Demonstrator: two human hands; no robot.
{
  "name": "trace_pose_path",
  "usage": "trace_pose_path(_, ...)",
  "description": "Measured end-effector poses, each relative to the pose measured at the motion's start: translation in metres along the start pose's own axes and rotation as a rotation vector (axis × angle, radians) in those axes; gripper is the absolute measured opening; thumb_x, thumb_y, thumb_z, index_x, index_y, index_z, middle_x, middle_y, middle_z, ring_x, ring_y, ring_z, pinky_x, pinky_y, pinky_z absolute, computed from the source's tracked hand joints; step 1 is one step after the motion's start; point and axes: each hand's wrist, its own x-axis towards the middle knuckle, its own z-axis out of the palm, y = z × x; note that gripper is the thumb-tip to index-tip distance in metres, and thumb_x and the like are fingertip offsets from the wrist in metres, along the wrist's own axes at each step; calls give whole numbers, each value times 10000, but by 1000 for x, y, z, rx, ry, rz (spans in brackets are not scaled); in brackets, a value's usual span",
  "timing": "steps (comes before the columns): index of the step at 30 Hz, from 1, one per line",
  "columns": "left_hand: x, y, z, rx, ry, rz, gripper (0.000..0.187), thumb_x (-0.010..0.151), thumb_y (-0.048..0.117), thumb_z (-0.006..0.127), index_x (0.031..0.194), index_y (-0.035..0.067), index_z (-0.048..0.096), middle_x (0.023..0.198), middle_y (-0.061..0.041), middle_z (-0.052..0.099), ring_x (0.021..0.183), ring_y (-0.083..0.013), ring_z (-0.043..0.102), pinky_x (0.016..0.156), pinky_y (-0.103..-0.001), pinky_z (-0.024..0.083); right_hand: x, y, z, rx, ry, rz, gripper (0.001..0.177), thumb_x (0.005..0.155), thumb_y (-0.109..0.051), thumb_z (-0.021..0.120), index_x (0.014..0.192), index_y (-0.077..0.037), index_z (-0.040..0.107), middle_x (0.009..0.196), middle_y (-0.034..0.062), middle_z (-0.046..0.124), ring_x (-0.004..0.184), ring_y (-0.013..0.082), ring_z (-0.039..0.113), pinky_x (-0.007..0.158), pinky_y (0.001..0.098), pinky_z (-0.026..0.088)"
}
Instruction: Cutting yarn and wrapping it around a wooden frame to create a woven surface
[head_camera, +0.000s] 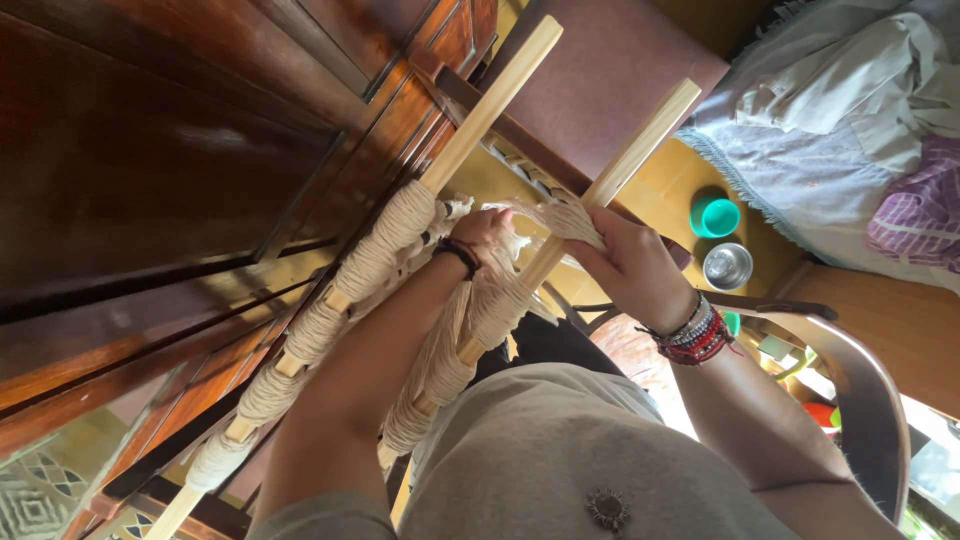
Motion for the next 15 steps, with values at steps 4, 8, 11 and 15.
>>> trace_pose_path(4,8,5,-6,-192,139,126,343,1029,333,425,1333,243,556,1280,-88,698,1179,-357,655,1030,-499,508,1,2,0,11,-2,-18,219,950,-211,703,856,-75,561,509,136,478,533,232,484,549,307,411)
trace_pose_path(8,-50,78,-63,-381,183,426,616,875,26,492,1465,201,512,1418,-159,598,1307,-364,584,1111,-510,461,6,6,1,-9,-5,-106,234,963,-240,695,866,-93,541,524,124,445,539,321,510,523,312,416)
trace_pose_path(11,-70,111,-75,-278,270,709,679,790,51,678,1441,180,535,1275,-71,614,1218,-286,618,1071,-433,495,4,8,1,-34,-37,-137,225,957,-235,696,890,-78,549,545,154,474,570,353,565,533,343,430)
trace_pose_path(15,-60,119,-83,-156,250,992,660,732,154,750,1366,75,582,1171,-170,614,1102,-375,629,1021,-527,496,4,20,1,-191,-100,-120,265,979,-357,667,940,-121,552,594,128,549,640,348,618,528,378,426)
